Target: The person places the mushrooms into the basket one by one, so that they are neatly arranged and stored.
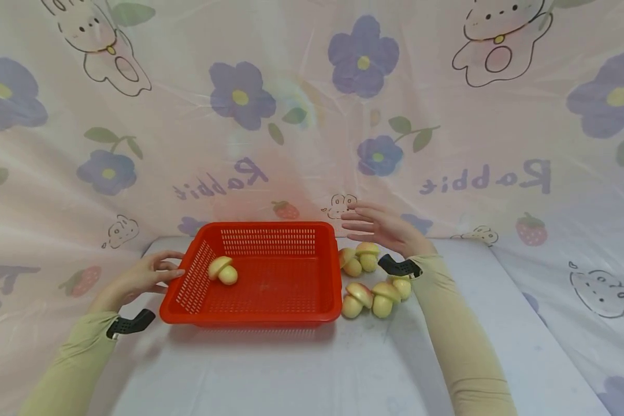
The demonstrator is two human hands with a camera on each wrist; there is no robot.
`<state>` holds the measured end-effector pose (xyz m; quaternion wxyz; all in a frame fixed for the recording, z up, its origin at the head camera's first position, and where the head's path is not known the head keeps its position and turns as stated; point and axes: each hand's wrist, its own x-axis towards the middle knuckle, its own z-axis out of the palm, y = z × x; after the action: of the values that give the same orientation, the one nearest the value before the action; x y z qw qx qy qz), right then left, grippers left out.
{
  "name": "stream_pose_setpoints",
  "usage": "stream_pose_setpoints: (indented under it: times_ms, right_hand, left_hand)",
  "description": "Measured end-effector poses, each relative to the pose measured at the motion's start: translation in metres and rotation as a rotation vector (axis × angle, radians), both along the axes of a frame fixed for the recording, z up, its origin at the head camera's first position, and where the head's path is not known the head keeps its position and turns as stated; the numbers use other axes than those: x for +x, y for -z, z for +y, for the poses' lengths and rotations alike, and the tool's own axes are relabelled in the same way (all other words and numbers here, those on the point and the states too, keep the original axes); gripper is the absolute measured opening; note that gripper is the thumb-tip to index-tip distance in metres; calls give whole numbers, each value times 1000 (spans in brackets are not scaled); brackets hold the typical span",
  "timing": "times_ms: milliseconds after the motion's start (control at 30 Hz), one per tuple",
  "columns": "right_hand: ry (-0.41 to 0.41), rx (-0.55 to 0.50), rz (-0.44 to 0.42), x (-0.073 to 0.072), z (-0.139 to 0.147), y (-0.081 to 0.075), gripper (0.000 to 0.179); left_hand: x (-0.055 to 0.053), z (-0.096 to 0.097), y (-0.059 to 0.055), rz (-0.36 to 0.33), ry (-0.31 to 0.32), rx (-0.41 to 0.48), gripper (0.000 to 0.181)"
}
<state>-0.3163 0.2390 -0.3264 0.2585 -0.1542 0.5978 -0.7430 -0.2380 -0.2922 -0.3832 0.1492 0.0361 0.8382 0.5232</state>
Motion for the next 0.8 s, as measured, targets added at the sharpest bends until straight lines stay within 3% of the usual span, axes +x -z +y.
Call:
stream_pose_setpoints:
  times_ms: [233,467,700,800]
  right_hand:
    - [48,26,12,10,45,16,36]
    - [54,-42,5,23,87,29,36]
    - [169,70,-27,40,118,44,59]
    - [215,108,-39,44,127,56,61]
  left_hand:
    - [-1,-2,4,0,-4,8,61]
    - [-1,-4,4,-2,2,12,62]
    - [-2,-5,7,-1,3,24,64]
    - [-3,-5,8,3,4,32,64]
